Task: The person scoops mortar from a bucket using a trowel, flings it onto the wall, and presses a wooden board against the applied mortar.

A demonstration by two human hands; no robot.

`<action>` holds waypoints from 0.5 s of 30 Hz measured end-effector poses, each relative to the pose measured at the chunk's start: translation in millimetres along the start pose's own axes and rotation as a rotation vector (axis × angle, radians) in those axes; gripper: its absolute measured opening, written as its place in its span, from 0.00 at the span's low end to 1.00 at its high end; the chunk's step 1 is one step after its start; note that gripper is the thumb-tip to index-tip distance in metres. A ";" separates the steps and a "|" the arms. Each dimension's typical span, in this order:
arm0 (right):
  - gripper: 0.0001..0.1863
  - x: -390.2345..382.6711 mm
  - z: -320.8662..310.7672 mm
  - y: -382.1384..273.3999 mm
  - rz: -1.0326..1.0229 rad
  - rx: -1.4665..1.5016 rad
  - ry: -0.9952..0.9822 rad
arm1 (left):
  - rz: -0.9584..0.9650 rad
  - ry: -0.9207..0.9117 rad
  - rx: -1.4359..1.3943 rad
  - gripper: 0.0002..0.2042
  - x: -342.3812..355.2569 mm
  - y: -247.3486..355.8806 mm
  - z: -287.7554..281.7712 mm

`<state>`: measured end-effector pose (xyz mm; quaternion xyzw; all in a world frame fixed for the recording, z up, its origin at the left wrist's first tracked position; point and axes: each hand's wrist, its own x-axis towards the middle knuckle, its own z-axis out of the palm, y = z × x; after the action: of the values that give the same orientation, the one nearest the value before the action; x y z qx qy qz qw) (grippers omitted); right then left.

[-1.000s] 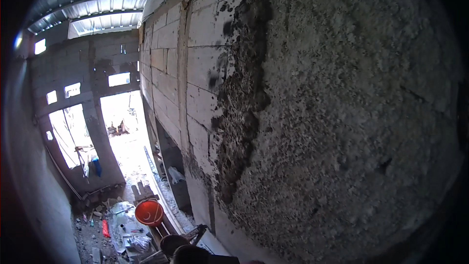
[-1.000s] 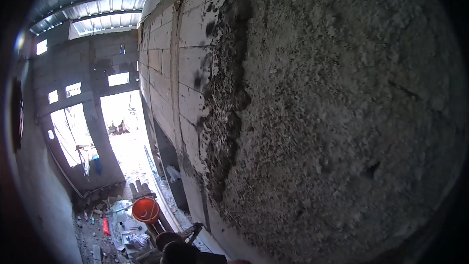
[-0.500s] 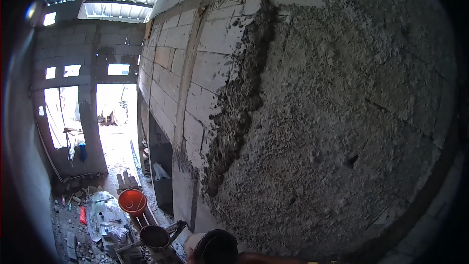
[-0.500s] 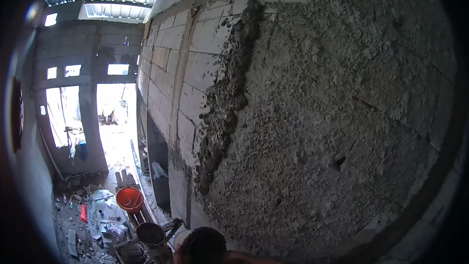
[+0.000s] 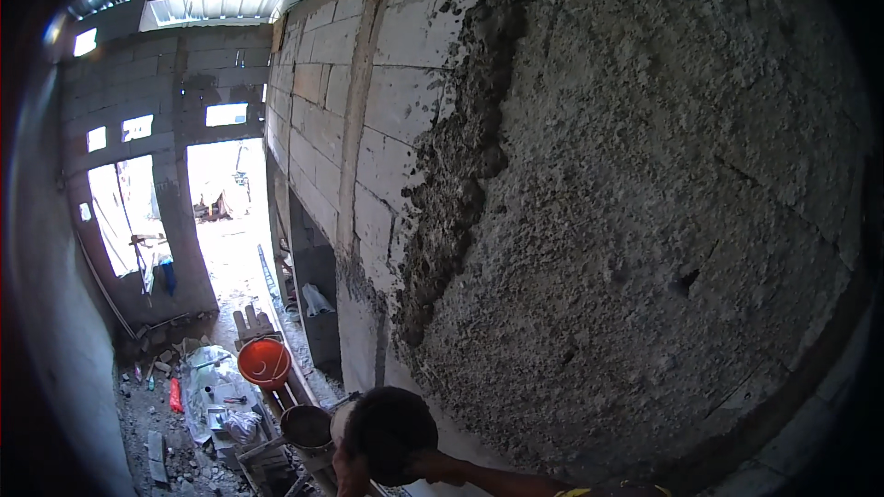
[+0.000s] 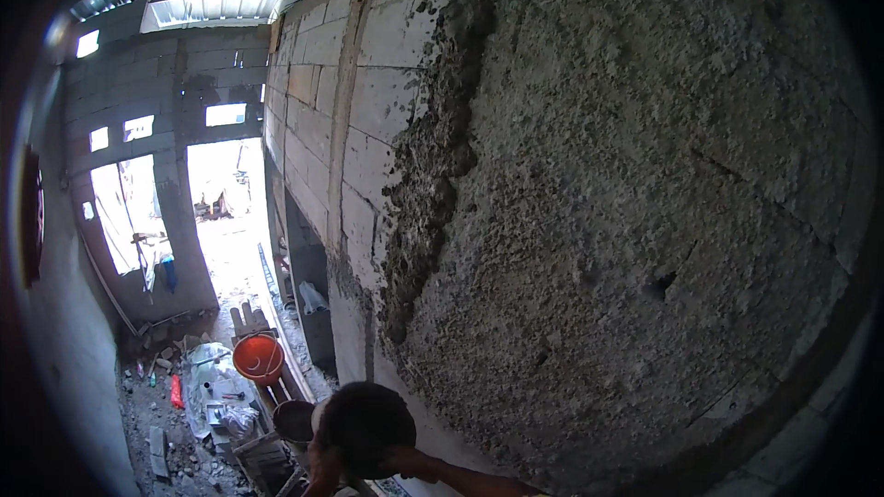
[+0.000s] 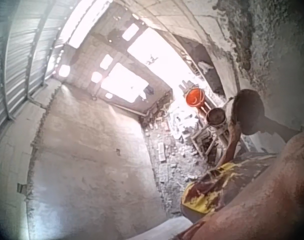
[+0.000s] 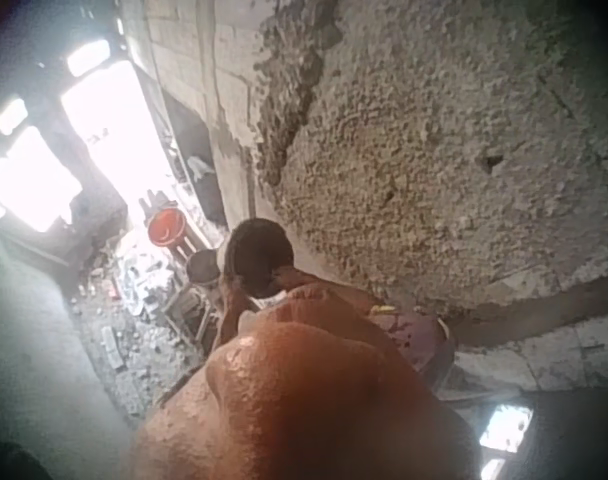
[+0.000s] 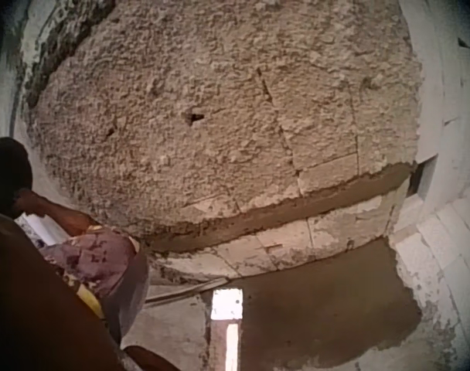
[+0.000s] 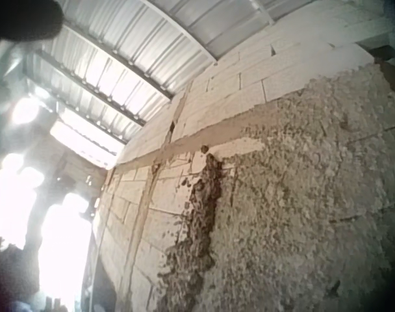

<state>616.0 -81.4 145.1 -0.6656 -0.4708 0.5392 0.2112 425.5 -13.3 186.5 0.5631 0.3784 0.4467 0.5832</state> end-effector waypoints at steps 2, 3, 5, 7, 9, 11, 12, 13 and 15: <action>0.24 23.9 -17.0 -9.1 -0.030 -0.153 -0.119 | 0.059 0.025 -0.367 0.28 4.5 33.4 -5.8; 0.24 34.5 -22.5 -17.2 -0.045 -0.163 -0.119 | -0.129 0.104 -0.400 0.29 24.6 -24.2 -29.5; 0.22 45.2 -36.9 -38.0 -0.115 -0.174 -0.121 | -0.206 0.181 -0.506 0.28 46.3 -68.8 -56.3; 0.21 63.0 -56.9 -80.7 -0.315 -0.423 -0.021 | -0.227 0.271 -0.579 0.27 57.6 -96.8 -85.6; 0.18 82.7 -76.6 -133.9 -0.568 -0.720 0.065 | -0.246 0.343 -0.625 0.26 68.5 -123.8 -113.6; 0.16 99.0 -90.9 -207.4 -0.840 -0.823 -0.022 | -0.245 0.420 -0.679 0.26 77.0 -154.4 -144.7; 0.14 95.9 -93.8 -254.0 -1.047 -0.869 -0.102 | -0.238 0.455 -0.698 0.26 80.3 -168.5 -159.0; 0.14 82.0 -95.4 -298.9 -0.999 -0.798 -0.193 | -0.235 0.463 -0.715 0.26 89.1 -175.9 -169.6; 0.13 69.4 -81.6 -377.3 -1.129 -0.659 -0.396 | -0.330 0.570 -0.692 0.20 102.2 -198.3 -198.0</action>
<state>538.5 172.8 433.6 -0.2362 -0.9153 0.2865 0.1562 289.5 153.2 -20.2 0.1234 0.4367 0.5847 0.6724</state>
